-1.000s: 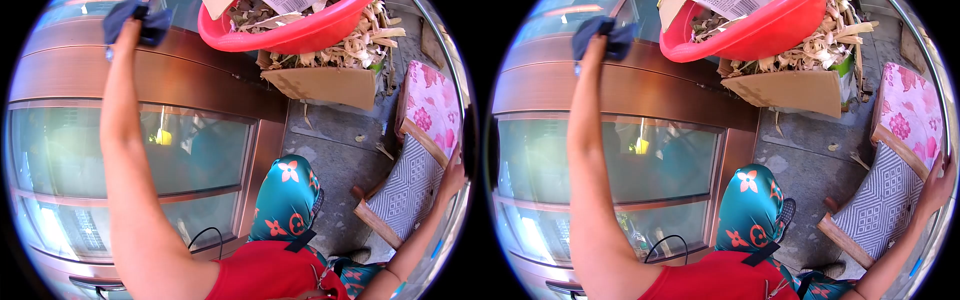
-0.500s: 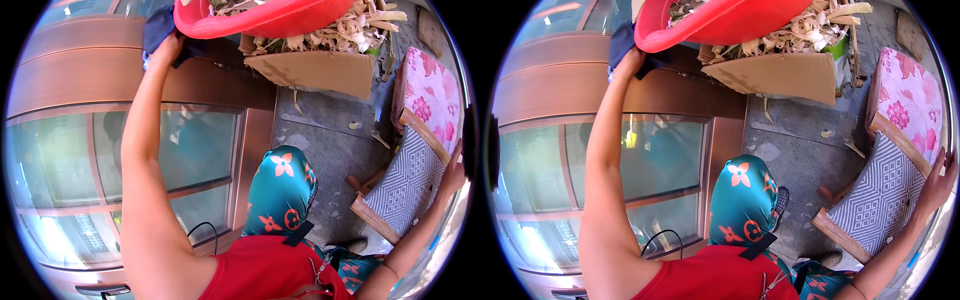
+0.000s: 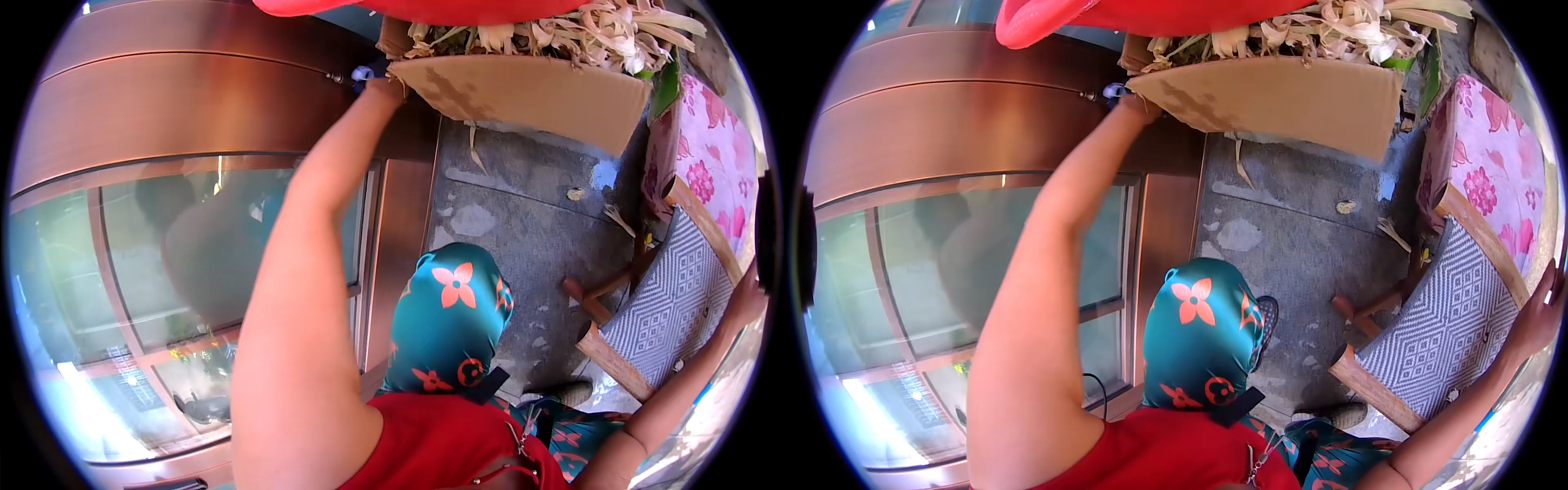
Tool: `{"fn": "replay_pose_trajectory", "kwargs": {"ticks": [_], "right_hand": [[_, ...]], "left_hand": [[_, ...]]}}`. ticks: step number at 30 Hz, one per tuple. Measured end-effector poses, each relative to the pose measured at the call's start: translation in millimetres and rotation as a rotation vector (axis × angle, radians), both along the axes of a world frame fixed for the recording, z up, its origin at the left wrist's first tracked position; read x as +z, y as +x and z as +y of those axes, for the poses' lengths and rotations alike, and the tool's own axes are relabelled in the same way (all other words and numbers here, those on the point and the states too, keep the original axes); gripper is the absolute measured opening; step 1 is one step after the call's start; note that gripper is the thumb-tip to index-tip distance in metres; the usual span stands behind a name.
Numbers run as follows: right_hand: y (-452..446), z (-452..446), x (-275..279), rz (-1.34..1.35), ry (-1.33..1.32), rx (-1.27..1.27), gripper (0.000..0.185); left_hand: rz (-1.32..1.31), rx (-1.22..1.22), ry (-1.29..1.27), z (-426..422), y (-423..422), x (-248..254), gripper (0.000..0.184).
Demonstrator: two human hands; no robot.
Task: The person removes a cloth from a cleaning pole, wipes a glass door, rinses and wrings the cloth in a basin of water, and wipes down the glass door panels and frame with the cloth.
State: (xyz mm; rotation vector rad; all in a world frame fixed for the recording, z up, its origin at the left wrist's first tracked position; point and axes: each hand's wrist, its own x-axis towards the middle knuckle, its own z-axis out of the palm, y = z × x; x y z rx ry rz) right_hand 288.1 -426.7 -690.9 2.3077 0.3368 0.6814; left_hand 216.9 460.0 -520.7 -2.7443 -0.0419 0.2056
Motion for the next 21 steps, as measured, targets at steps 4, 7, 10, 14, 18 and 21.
{"fn": "replay_pose_trajectory", "kwargs": {"ticks": [4, 7, 10, 14, 18, 21], "right_hand": [[-6.0, 6.0, 12.6, -0.015, -0.048, 0.000, 0.058], [-20.5, 58.1, 47.1, -0.034, 0.349, 0.177, 0.063], [-20.3, 45.7, 42.7, -0.058, 0.102, 0.053, 0.066], [-30.7, 37.9, 31.1, 0.122, -0.024, -0.273, 0.079], [-29.5, 40.9, 24.5, 0.131, 0.114, -0.209, 0.092], [-29.4, 57.9, 35.0, 0.098, 0.163, -0.155, 0.091]], "left_hand": [[-0.019, -0.055, 0.035, 7.6, -0.3, -74.4, 0.042], [-0.098, -0.113, 0.065, 19.9, -16.1, -138.5, 0.044], [-0.208, -0.140, 0.097, 37.8, -51.6, -199.7, 0.047], [0.166, -0.037, 0.277, 0.0, -101.9, -196.6, 0.056], [0.614, 0.003, 0.358, -61.6, -188.6, -146.9, 0.037], [0.829, -0.126, 0.167, -54.7, -246.9, -145.8, 0.033]]}}
